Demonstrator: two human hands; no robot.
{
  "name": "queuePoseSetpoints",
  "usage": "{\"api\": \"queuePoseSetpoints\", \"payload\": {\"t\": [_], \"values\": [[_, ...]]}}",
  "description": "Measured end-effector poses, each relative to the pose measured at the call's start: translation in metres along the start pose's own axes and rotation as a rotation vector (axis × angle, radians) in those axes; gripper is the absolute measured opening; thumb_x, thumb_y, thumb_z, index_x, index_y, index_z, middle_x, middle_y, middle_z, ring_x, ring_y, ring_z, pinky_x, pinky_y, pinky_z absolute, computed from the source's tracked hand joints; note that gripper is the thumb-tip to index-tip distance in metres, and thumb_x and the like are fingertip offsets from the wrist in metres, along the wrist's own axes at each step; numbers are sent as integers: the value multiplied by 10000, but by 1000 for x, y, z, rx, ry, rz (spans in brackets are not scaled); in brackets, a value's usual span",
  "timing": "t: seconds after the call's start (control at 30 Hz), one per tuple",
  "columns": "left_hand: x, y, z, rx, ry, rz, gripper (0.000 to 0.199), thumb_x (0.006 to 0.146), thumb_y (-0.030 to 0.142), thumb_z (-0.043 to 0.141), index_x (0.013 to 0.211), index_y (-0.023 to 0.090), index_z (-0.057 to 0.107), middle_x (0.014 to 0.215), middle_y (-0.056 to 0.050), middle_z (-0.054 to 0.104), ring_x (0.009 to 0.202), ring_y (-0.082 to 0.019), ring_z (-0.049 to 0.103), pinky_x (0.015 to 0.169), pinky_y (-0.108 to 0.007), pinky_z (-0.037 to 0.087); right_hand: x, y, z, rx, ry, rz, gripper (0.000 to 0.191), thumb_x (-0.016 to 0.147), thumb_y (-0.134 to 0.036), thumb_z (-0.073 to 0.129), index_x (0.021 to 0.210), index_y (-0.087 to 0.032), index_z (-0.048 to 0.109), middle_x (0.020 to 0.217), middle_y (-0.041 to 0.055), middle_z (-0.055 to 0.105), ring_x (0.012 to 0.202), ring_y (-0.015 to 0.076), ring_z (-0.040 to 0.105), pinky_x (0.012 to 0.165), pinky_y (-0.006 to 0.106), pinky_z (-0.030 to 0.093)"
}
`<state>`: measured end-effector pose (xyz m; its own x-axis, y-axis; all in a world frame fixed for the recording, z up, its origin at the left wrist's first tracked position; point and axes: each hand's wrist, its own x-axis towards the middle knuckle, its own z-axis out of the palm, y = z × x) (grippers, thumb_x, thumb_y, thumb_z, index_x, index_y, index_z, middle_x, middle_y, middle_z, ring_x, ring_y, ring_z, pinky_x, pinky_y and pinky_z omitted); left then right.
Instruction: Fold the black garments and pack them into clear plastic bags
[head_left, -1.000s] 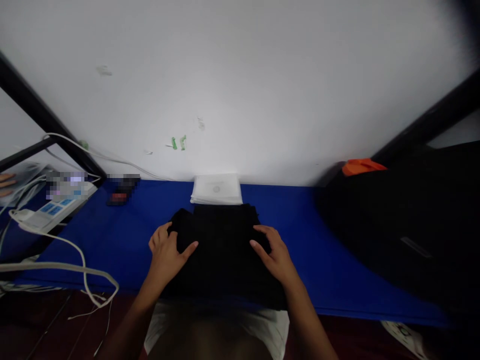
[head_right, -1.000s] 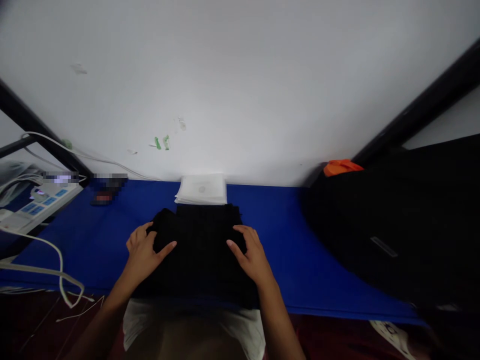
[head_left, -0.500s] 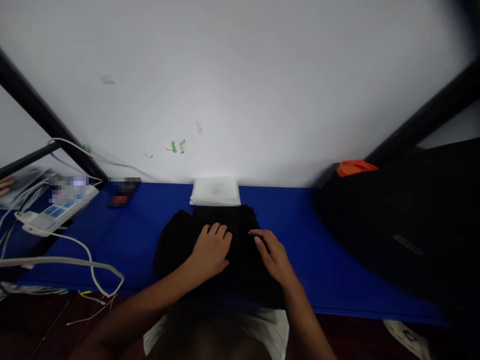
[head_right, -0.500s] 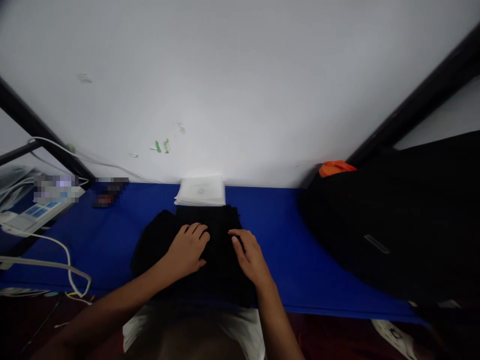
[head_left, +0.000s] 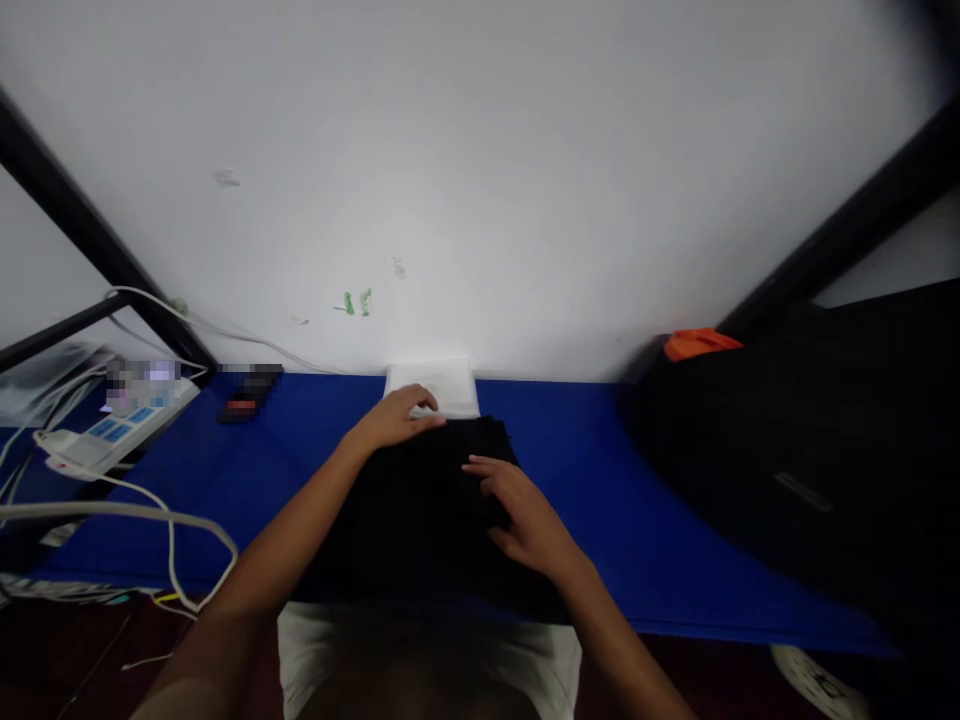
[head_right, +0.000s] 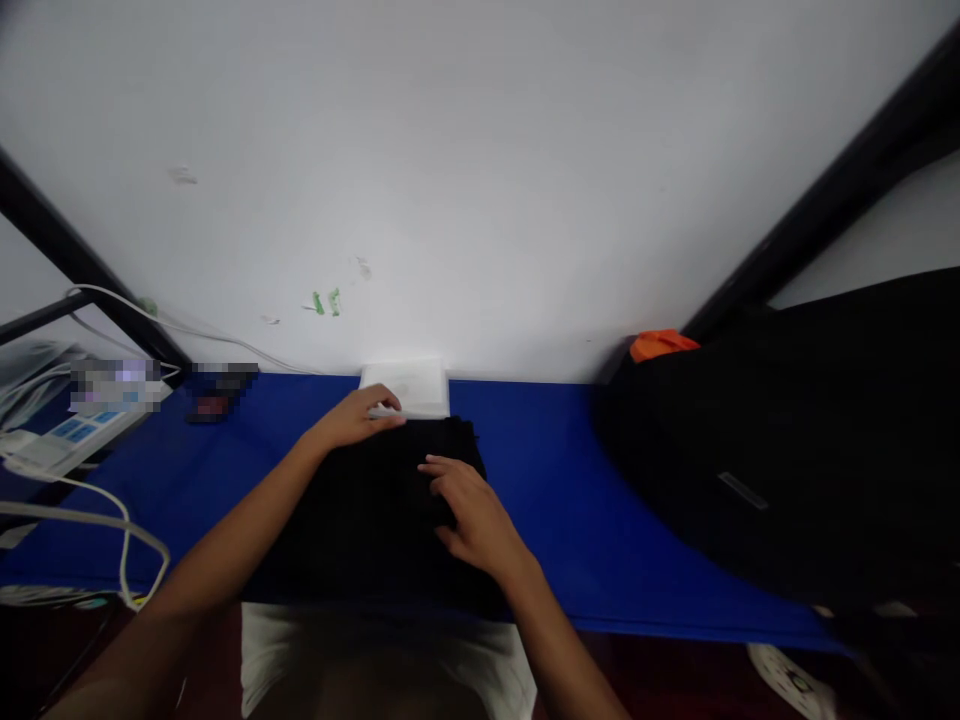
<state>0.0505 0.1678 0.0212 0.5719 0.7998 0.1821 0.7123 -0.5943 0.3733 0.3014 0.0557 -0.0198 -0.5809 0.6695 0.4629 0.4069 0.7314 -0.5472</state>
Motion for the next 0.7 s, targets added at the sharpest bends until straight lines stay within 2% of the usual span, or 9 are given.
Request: {"api": "queuePoseSetpoints", "payload": {"t": [0.07, 0.13, 0.2, 0.27, 0.33, 0.43, 0.53, 0.63, 0.7], "values": [[9, -22, 4, 125, 46, -70, 128, 878, 212, 595, 992, 160, 621, 1022, -87, 652, 972, -226, 607, 866, -342, 470, 1, -6, 0, 23, -83, 39, 381, 586, -27, 522, 911, -221, 478, 1335, 142, 571, 1341, 289, 436, 1031, 508, 426], [13, -36, 7, 175, 29, -76, 116, 837, 115, 585, 937, 148, 633, 910, -85, 650, 904, -236, 614, 828, -351, 476, 2, -11, 3, 16, -167, 124, 421, 566, -5, 510, 930, -215, 492, 1368, 145, 549, 1348, 277, 438, 1039, 484, 432], [13, -43, 7, 208, 20, -54, 174, 836, 64, 528, 933, 152, 644, 862, -74, 637, 843, -218, 613, 793, -334, 482, 2, -13, 6, -21, -235, 204, 578, 563, 17, 489, 1100, -196, 512, 1405, 151, 517, 1345, 257, 449, 1061, 466, 426], [9, -41, 4, 232, 36, -14, 247, 856, 54, 473, 992, 158, 651, 946, -88, 625, 879, -210, 604, 804, -329, 483, 0, -13, 8, -81, -282, 220, 761, 572, 38, 461, 1298, -188, 460, 1419, 149, 506, 1335, 237, 466, 1076, 446, 422], [1, -32, 1, 247, 55, 33, 291, 867, 61, 449, 1043, 168, 655, 1047, -103, 593, 959, -215, 579, 842, -337, 481, -1, -13, 5, -135, -272, 130, 824, 621, 36, 447, 1412, -186, 392, 1430, 149, 499, 1335, 228, 468, 1075, 424, 432], [-17, -10, -2, 239, 100, 161, 351, 844, 62, 461, 1131, 166, 632, 1067, -108, 554, 995, -226, 543, 878, -377, 485, 3, -16, -7, -180, -82, -184, 643, 843, -108, 421, 1477, -155, 320, 1442, 172, 483, 1378, 266, 407, 1067, 473, 434], [-40, 17, 1, 150, 127, 286, 532, 823, 74, 489, 1346, 177, 475, 1118, -117, 519, 1028, -236, 516, 905, -419, 494, 13, -19, -15, -251, 77, -414, 509, 992, -264, 284, 1480, -120, 317, 1386, 196, 535, 1394, 297, 374, 1064, 532, 420], [-61, 41, 7, 43, 98, 321, 770, 763, 40, 512, 1481, 177, 271, 1218, -149, 469, 1136, -262, 476, 967, -439, 480, 22, -14, -9, -358, 58, -406, 474, 979, -197, 312, 1441, -115, 382, 1337, 200, 576, 1362, 299, 421, 1055, 526, 436], [-70, 52, 12, 40, 89, 310, 835, 726, -8, 482, 1502, 166, 226, 1240, -163, 463, 1167, -276, 467, 996, -458, 463, 24, -8, 2, -421, -4, -274, 513, 902, -90, 369, 1412, -109, 419, 1334, 204, 574, 1315, 302, 479, 1031, 510, 467]]}}
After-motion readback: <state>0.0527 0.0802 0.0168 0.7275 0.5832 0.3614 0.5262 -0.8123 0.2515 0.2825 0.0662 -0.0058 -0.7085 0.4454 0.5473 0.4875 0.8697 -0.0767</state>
